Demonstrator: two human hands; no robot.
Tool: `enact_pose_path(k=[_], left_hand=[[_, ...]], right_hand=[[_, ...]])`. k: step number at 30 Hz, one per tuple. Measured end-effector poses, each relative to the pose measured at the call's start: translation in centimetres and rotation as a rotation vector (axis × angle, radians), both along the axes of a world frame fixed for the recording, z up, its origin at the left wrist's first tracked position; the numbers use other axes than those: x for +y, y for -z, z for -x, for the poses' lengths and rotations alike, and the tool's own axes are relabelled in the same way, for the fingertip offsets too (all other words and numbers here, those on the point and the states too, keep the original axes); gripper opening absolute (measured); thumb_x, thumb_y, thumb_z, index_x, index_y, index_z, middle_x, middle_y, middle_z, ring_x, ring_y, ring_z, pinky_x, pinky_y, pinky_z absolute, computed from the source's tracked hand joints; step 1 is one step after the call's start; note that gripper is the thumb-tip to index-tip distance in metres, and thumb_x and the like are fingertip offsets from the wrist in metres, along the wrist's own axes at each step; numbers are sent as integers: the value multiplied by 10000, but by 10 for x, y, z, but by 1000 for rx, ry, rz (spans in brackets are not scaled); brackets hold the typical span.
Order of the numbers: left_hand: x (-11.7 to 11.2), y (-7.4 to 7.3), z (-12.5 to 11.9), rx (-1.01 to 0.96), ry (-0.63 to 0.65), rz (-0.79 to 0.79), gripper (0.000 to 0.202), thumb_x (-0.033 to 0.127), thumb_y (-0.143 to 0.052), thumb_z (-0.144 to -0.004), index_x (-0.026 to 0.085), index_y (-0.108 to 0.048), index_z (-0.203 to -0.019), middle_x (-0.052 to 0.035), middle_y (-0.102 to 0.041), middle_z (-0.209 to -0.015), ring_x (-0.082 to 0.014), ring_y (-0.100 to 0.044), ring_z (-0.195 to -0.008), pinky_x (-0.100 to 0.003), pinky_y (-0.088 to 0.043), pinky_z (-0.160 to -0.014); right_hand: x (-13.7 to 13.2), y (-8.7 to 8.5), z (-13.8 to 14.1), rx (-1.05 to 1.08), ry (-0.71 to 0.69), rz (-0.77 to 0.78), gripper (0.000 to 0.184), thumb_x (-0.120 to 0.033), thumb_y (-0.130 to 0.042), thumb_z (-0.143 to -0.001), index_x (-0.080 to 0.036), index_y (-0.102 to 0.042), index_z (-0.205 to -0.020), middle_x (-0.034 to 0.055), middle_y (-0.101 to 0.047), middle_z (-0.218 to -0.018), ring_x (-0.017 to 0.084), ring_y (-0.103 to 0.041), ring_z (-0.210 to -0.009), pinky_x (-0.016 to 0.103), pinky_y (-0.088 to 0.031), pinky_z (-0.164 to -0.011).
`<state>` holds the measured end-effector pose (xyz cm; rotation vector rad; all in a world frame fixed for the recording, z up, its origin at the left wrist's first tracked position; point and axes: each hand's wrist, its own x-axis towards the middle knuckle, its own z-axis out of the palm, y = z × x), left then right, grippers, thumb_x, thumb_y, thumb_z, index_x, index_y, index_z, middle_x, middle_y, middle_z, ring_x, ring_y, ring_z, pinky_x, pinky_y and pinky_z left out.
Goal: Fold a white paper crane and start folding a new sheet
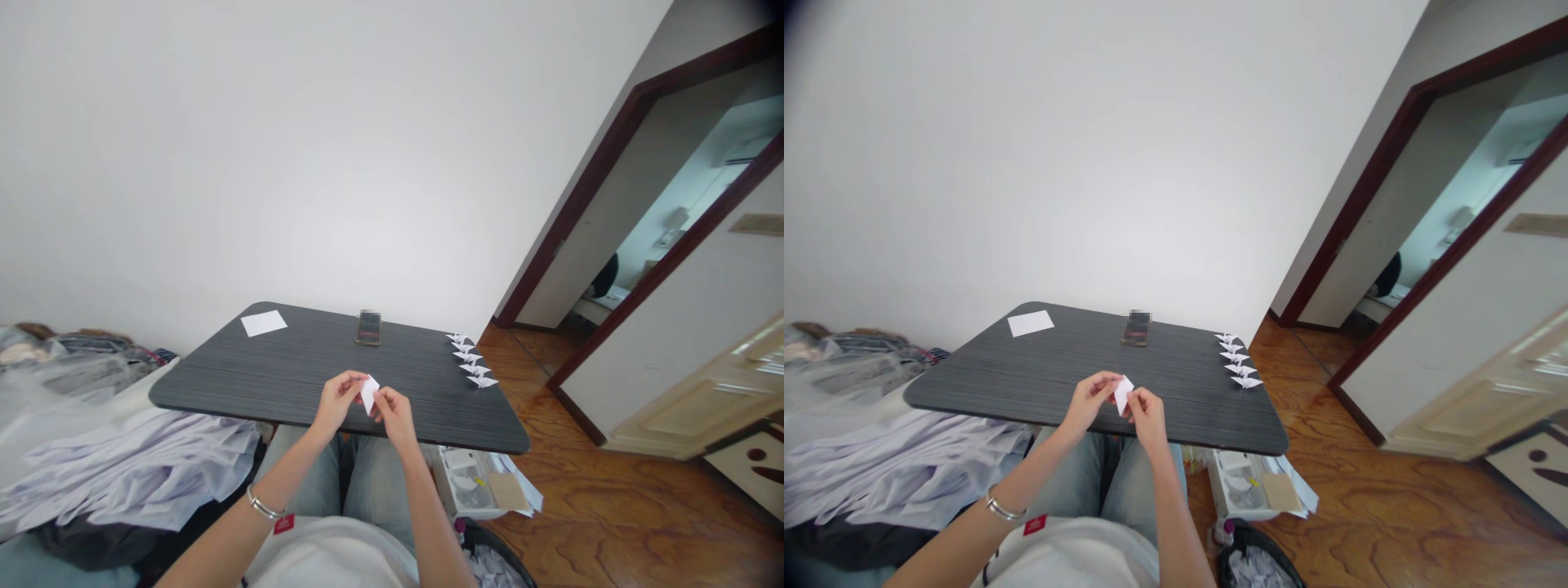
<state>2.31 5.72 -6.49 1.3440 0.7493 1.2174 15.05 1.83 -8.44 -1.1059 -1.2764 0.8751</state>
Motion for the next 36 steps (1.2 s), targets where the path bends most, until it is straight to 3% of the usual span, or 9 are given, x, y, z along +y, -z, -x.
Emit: enact_pose_path(k=[4,7,10,27,32,36], left_hand=[[15,8,2,0,-20,0,194,285,-593,-702,122,-639,-798,-30,-644,-677,-116,-567,-564,-215,-463,-517],[23,16,3,3,-11,11,208,295,-604,-692,121,-642,-801,-34,-645,-687,-122,-569,-570,-218,-468,-507],[27,26,3,11,4,23,218,306,-610,-686,118,-644,-793,-30,-641,-662,-120,-560,-546,-211,-458,-479],[29,33,3,45,62,12,210,297,-605,-703,117,-644,-803,-23,-631,-647,-102,-541,-505,-194,-441,-444],[26,31,2,57,118,1,250,322,-605,-709,116,-648,-844,-37,-644,-672,-115,-557,-532,-203,-454,-454],[21,27,4,50,174,-12,316,377,-518,-773,117,-650,-894,-63,-647,-753,-142,-577,-629,-219,-474,-484]], right_hand=[[13,9,-7,160,-34,-1,210,-367,-525,-767,-167,-542,-832,6,-611,-657,106,-574,-512,165,-404,-385],[18,15,-11,217,-77,7,317,-302,-591,-716,-188,-497,-997,6,-611,-745,115,-596,-572,173,-434,-415],[18,17,-12,211,-109,24,407,-224,-634,-662,-209,-483,-1040,-13,-591,-761,109,-589,-588,168,-435,-429],[15,14,-9,106,-137,36,339,-149,-611,-639,-202,-549,-969,-20,-581,-743,97,-548,-572,170,-422,-444],[17,19,-11,157,-100,33,151,-201,-606,-664,-174,-610,-812,-5,-616,-683,113,-566,-582,180,-427,-455],[18,22,-13,186,-47,23,145,-269,-595,-693,-169,-624,-794,16,-640,-690,128,-572,-590,196,-433,-451]])
